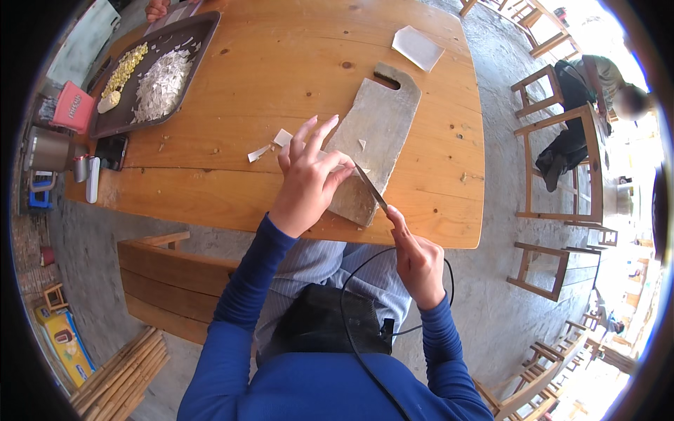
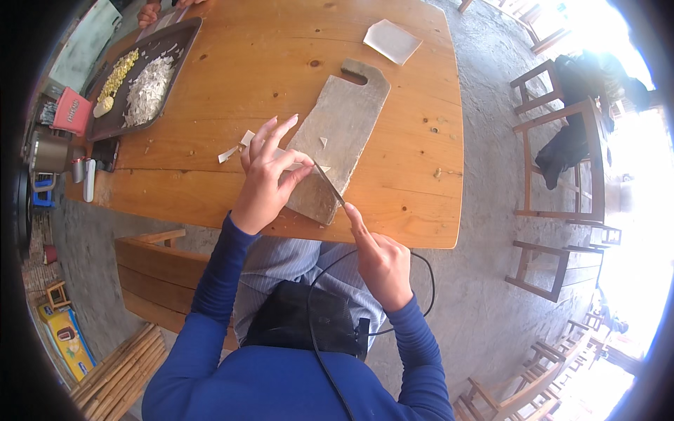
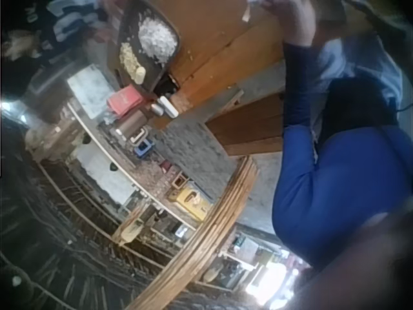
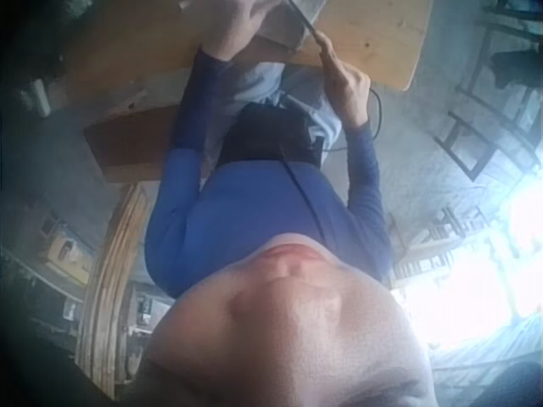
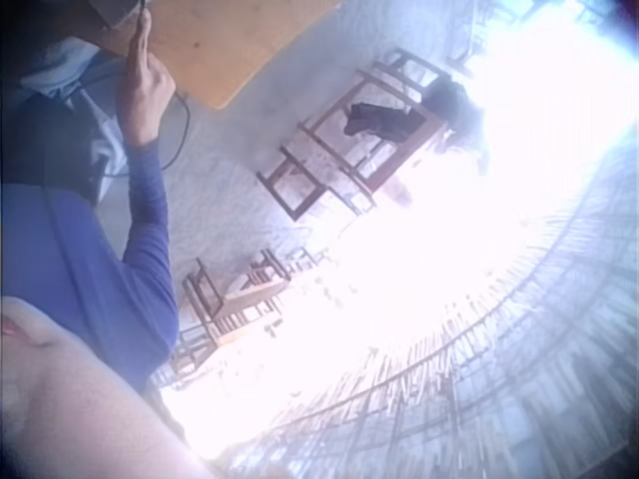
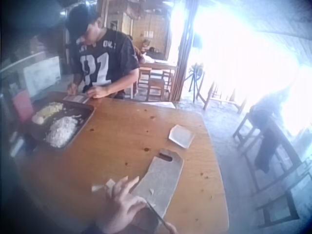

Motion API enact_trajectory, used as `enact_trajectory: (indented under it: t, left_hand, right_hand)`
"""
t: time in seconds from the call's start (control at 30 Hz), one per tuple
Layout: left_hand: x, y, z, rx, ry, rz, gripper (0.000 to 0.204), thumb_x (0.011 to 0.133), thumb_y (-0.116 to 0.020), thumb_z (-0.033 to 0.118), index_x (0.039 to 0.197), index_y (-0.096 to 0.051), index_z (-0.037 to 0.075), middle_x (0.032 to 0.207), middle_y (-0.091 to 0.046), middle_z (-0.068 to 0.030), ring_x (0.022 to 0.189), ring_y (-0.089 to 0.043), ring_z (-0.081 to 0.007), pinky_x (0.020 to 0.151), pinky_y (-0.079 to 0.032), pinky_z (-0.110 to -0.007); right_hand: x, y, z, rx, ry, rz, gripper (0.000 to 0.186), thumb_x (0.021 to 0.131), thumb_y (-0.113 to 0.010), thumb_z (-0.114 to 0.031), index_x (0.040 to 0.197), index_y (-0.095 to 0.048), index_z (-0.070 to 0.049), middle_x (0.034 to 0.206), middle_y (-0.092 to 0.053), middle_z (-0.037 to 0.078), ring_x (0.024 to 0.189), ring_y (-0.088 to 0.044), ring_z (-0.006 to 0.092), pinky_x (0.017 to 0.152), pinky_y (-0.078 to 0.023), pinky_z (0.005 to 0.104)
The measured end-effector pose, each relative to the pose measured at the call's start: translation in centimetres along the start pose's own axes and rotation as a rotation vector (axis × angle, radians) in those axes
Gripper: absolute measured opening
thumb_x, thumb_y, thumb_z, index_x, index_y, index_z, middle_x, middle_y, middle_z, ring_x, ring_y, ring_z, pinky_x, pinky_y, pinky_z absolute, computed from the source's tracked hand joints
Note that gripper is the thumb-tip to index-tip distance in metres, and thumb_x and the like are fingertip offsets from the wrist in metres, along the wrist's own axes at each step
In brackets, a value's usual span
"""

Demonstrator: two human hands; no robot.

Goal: The person cuts a white plastic sheet into small triangular pieces using a knife on a wooden cutting board. They repeatedly pick up the plastic, cut it, and place the pieces into a tray.

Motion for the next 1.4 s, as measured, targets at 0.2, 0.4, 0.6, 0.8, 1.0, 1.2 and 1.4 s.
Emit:
enact_trajectory:
  t: [0.2, 0.4, 0.6, 0.8, 1.0, 1.2, 1.4]
  left_hand:
    - [0.1, 0.4, 0.0, -0.01, 0.025, -0.022, 0.006, 0.084, -0.076, 0.022, 0.087, -0.072, 0.018, 0.153, -0.044, -0.0073, 0.144, -0.031, -0.034, 0.107, -0.023, -0.053]
    - [0.1, 0.3, -0.1, -0.056, 0.073, -0.033, 0.007, 0.084, -0.076, 0.022, 0.087, -0.073, 0.018, 0.153, -0.044, -0.005, 0.145, -0.03, -0.0335, 0.112, -0.02, -0.054]
    - [0.3, 0.5, 0.2, -0.021, 0.073, -0.015, 0.006, 0.083, -0.078, 0.022, 0.085, -0.075, 0.018, 0.153, -0.046, -0.0029, 0.144, -0.031, -0.0328, 0.115, -0.018, -0.054]
    - [0.4, 0.6, 0.2, 0.005, 0.071, -0.004, 0.007, 0.082, -0.078, 0.024, 0.084, -0.075, 0.018, 0.152, -0.047, -0.0029, 0.144, -0.032, -0.0328, 0.115, -0.017, -0.055]
    - [0.1, 0.7, 0.1, 0.021, 0.063, -0.01, 0.013, 0.084, -0.076, 0.027, 0.087, -0.07, 0.016, 0.153, -0.043, -0.009, 0.145, -0.03, -0.034, 0.115, -0.015, -0.055]
    - [-0.3, 1.1, 0.6, 0.045, 0.077, -0.03, 0.018, 0.084, -0.075, 0.029, 0.085, -0.067, 0.013, 0.154, -0.042, -0.0123, 0.146, -0.027, -0.0368, 0.115, -0.013, -0.056]
    - [-0.9, 0.9, 1.6, 0.035, 0.137, 0.046, 0.016, 0.084, -0.074, 0.025, 0.079, -0.067, 0.012, 0.151, -0.045, -0.0144, 0.145, -0.028, -0.0381, 0.115, -0.014, -0.056]
  right_hand:
    - [0.5, 0.1, -0.5, -0.049, -0.008, -0.012, 0.075, 0.07, -0.059, 0.009, 0.143, -0.055, -0.012, 0.054, -0.047, 0.004, 0.045, -0.051, 0.0177, 0.048, -0.046, 0.0356]
    - [0.6, 0.3, -0.6, -0.059, -0.006, -0.034, 0.076, 0.07, -0.059, 0.009, 0.143, -0.054, -0.012, 0.054, -0.047, 0.005, 0.045, -0.051, 0.0184, 0.047, -0.045, 0.0362]
    - [1.3, -1.0, -1.0, -0.055, -0.014, -0.037, 0.078, 0.07, -0.058, 0.007, 0.146, -0.051, -0.011, 0.053, -0.046, 0.005, 0.045, -0.052, 0.0195, 0.047, -0.045, 0.0371]
    - [2.6, -1.9, -1.7, -0.139, -0.008, -0.036, 0.079, 0.069, -0.057, 0.006, 0.146, -0.05, -0.012, 0.053, -0.048, 0.005, 0.044, -0.053, 0.0201, 0.047, -0.046, 0.0368]
    - [0.8, -0.4, -2.1, -0.131, -0.04, -0.032, 0.075, 0.07, -0.058, 0.006, 0.143, -0.054, -0.011, 0.054, -0.052, 0.006, 0.046, -0.056, 0.0208, 0.049, -0.048, 0.036]
    - [-0.1, -1.0, -1.0, 0.06, -0.135, 0.132, 0.061, 0.081, -0.057, 0.007, 0.14, -0.055, -0.008, 0.063, -0.06, 0.012, 0.049, -0.06, 0.0221, 0.05, -0.05, 0.0363]
    - [0.1, -1.0, -2.0, 0.107, -0.099, 0.094, 0.058, 0.082, -0.057, 0.008, 0.139, -0.056, -0.005, 0.064, -0.061, 0.014, 0.049, -0.061, 0.0238, 0.05, -0.05, 0.0366]
Point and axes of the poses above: each hand's wrist, its own x-axis towards the middle knuckle, its own y-axis out of the back of the hand, z = x × y, the point moved 2 cm from there along x, towards the middle knuckle
